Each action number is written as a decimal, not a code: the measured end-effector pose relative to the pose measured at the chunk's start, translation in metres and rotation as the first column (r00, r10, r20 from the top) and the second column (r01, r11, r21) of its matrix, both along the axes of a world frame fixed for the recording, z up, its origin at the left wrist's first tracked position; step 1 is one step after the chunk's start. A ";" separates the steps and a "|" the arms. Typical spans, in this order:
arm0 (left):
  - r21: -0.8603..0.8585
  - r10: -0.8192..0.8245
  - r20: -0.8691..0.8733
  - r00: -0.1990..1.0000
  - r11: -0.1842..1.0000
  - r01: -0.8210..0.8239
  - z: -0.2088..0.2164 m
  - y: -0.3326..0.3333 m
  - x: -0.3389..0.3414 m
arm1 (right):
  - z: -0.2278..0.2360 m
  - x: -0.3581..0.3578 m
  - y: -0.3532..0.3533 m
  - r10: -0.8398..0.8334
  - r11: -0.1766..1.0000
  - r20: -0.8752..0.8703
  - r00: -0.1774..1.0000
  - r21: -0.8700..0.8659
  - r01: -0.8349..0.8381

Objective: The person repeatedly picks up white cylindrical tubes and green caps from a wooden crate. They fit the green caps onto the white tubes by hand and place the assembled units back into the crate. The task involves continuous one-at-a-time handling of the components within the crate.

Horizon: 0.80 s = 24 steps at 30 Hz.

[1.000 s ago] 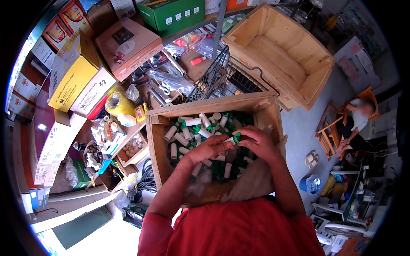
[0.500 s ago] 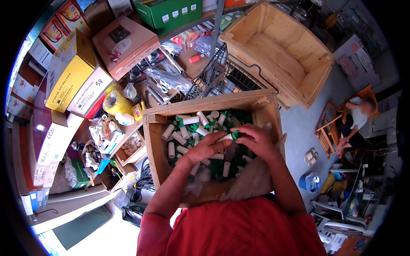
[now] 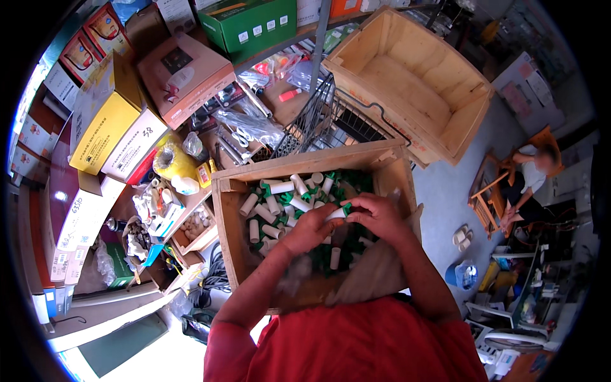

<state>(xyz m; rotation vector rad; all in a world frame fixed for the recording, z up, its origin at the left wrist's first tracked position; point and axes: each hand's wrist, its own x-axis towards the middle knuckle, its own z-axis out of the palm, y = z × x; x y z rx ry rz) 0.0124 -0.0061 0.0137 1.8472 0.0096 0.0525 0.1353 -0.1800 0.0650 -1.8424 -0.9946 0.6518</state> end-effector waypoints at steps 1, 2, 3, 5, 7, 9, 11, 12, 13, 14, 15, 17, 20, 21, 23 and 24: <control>0.037 0.008 0.015 1.000 0.999 -0.009 0.002 -0.001 -0.001 | 0.000 0.000 0.000 -0.004 1.000 -0.008 1.000 -0.012 0.004; 0.073 0.017 0.030 0.999 0.997 -0.019 0.004 -0.001 -0.001 | 0.000 0.000 0.000 -0.008 1.000 -0.015 1.000 -0.024 0.007; 0.103 0.029 0.051 0.998 0.994 -0.034 0.005 -0.003 -0.003 | -0.002 0.000 -0.001 -0.002 1.000 -0.020 1.000 -0.028 0.001; 0.141 0.027 0.086 0.996 0.989 -0.039 0.008 -0.003 -0.002 | -0.007 0.001 -0.002 0.010 0.999 -0.030 0.999 -0.037 -0.011; 0.177 0.033 0.118 0.992 0.983 -0.054 0.006 -0.004 -0.004 | -0.010 -0.001 -0.002 -0.010 1.000 -0.058 0.998 -0.006 0.009; 0.217 0.045 0.153 0.987 0.973 -0.078 0.004 -0.006 -0.004 | -0.011 -0.002 -0.001 -0.030 1.000 -0.109 0.994 -0.002 0.030; 0.268 0.060 0.164 0.985 0.958 -0.103 0.008 -0.007 -0.004 | -0.013 -0.002 -0.003 -0.053 0.998 -0.181 0.982 -0.024 0.050; 0.294 0.066 0.173 0.983 0.949 -0.115 0.010 -0.008 -0.003 | -0.011 -0.002 -0.002 -0.058 0.998 -0.192 0.980 -0.028 0.053; 0.314 0.082 0.185 0.979 0.939 -0.138 0.011 -0.008 -0.002 | -0.010 -0.002 -0.001 -0.062 0.998 -0.202 0.977 -0.032 0.057; 0.334 0.098 0.197 0.975 0.929 -0.161 0.010 -0.010 -0.003 | -0.008 -0.002 0.000 -0.068 0.997 -0.212 0.975 -0.036 0.062; 0.354 0.112 0.209 0.971 0.917 -0.182 0.009 -0.010 -0.003 | -0.008 -0.003 0.001 -0.078 0.997 -0.244 0.967 -0.029 0.073; 0.357 0.148 0.175 0.973 0.912 -0.203 0.005 -0.012 0.000 | -0.012 -0.003 0.002 -0.098 0.995 -0.309 0.946 -0.017 0.097; 0.205 0.183 0.143 0.973 0.956 -0.210 -0.005 -0.013 0.006 | -0.017 -0.006 0.004 -0.147 0.979 -0.359 0.921 0.078 0.187; 0.126 0.189 0.130 0.973 0.971 -0.205 -0.007 -0.013 0.007 | -0.018 -0.006 0.004 -0.160 0.978 -0.360 0.919 0.071 0.198; -0.130 0.148 -0.050 0.988 0.980 -0.153 -0.008 -0.011 0.007 | -0.020 -0.004 0.003 -0.185 0.974 -0.361 0.914 0.057 0.219; -0.260 0.110 -0.131 0.985 0.955 -0.141 -0.008 -0.010 0.008 | -0.017 -0.004 0.004 -0.180 0.976 -0.367 0.913 0.052 0.213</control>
